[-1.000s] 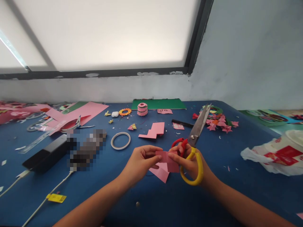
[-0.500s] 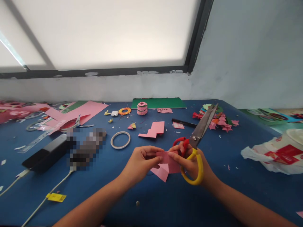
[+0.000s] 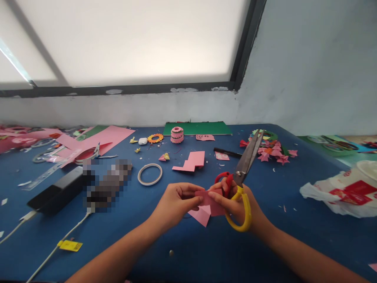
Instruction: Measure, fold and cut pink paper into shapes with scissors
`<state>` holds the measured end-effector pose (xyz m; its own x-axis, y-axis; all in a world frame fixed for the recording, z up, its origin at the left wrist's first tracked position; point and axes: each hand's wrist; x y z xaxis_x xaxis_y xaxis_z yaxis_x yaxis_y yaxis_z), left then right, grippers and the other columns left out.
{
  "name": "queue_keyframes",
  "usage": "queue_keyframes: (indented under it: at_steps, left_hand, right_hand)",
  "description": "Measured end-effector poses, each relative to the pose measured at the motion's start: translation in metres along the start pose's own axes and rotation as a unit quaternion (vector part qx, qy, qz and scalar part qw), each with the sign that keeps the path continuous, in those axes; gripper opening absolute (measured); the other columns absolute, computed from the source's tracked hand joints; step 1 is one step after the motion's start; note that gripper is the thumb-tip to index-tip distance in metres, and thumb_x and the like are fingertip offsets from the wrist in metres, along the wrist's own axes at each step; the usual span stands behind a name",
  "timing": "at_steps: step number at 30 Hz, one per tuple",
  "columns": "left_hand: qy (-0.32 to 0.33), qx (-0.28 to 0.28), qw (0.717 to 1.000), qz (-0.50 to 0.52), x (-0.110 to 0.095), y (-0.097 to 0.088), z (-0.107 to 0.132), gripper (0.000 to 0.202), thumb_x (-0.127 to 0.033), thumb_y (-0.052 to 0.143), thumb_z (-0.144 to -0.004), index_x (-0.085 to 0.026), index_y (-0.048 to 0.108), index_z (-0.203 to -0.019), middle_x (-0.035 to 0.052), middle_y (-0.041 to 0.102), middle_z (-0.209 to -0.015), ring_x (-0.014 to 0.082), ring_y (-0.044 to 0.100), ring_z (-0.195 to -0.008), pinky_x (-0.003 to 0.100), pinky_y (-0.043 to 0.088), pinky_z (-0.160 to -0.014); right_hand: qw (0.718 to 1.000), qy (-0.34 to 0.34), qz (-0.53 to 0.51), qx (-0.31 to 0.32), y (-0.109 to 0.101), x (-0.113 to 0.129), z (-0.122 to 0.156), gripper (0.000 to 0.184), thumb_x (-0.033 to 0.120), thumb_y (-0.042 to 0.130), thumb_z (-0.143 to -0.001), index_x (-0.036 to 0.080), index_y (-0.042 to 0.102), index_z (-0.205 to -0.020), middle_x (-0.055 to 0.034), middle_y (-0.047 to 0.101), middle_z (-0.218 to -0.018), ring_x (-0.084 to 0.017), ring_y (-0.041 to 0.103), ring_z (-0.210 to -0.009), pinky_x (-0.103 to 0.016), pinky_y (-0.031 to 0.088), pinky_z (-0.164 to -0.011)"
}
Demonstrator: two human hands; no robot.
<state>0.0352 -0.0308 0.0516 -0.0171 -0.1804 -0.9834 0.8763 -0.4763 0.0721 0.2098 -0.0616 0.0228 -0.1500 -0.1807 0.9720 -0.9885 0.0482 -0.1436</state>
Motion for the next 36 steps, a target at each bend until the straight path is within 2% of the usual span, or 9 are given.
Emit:
queue_keyframes:
  at_steps: [6,10,15,21,31,36]
  left_hand:
    - [-0.018,0.011,1.000,0.004,-0.0001,-0.0005,-0.0006,0.019,-0.020,0.071,-0.068,-0.013,0.071,-0.086,0.0049,0.072,-0.075,0.0128,0.064,-0.067,0.019,0.050,-0.059]
    - [-0.026,0.012,1.000,0.006,-0.0004,-0.0008,-0.0008,0.021,-0.022,0.072,-0.068,-0.013,0.071,-0.087,0.0054,0.072,-0.076,0.0132,0.065,-0.069,0.018,0.050,-0.058]
    - [-0.026,0.008,1.000,0.005,-0.0002,-0.0019,-0.0008,0.021,-0.024,0.071,-0.070,-0.013,0.071,-0.088,0.0061,0.073,-0.079,0.0137,0.065,-0.071,0.018,0.050,-0.059]
    - [-0.021,0.008,1.000,-0.005,0.0005,-0.0014,-0.0006,0.020,-0.024,0.070,-0.070,-0.015,0.071,-0.088,0.0052,0.072,-0.077,0.0133,0.065,-0.070,0.019,0.050,-0.058]
    - [-0.018,0.008,1.000,-0.002,0.0026,-0.0015,-0.0004,0.021,-0.025,0.069,-0.071,-0.015,0.072,-0.089,0.0046,0.072,-0.077,0.0114,0.062,-0.066,0.018,0.051,-0.058]
    - [-0.011,0.019,1.000,-0.011,0.0027,-0.0017,-0.0010,0.020,-0.026,0.069,-0.072,-0.016,0.071,-0.089,0.0049,0.072,-0.078,0.0121,0.064,-0.068,0.018,0.050,-0.058]
  right_hand:
    - [1.000,-0.005,0.025,-0.003,0.0003,-0.0009,0.0007,0.032,0.033,0.064,-0.074,0.022,0.034,-0.067,-0.0012,0.063,-0.076,-0.016,0.056,-0.067,-0.031,0.044,-0.066]
    - [1.000,-0.008,0.003,-0.003,-0.0004,-0.0019,0.0001,0.033,0.033,0.064,-0.075,0.022,0.034,-0.068,-0.0013,0.063,-0.077,-0.016,0.055,-0.068,-0.031,0.044,-0.066]
    - [1.000,-0.011,-0.027,0.000,-0.0011,-0.0052,-0.0003,0.034,0.034,0.065,-0.075,0.022,0.034,-0.069,-0.0014,0.063,-0.078,-0.016,0.056,-0.069,-0.032,0.045,-0.067]
    - [1.000,-0.017,0.004,-0.001,-0.0009,-0.0052,-0.0012,0.033,0.035,0.064,-0.076,0.022,0.035,-0.069,-0.0019,0.064,-0.077,-0.017,0.056,-0.068,-0.033,0.044,-0.067]
    - [1.000,-0.010,-0.019,-0.001,-0.0010,-0.0058,0.0001,0.033,0.034,0.065,-0.075,0.022,0.035,-0.069,-0.0014,0.063,-0.078,-0.017,0.057,-0.069,-0.033,0.045,-0.067]
    - [1.000,-0.011,0.025,-0.003,-0.0013,-0.0045,-0.0004,0.030,0.035,0.063,-0.075,0.022,0.037,-0.069,-0.0025,0.063,-0.077,-0.017,0.056,-0.068,-0.033,0.045,-0.066]
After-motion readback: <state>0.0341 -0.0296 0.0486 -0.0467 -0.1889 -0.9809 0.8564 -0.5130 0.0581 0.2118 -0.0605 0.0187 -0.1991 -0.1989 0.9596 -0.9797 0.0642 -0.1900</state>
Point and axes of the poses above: each hand's wrist, its own z-axis away from the middle knuckle, its own y-axis out of the palm, x = y × z
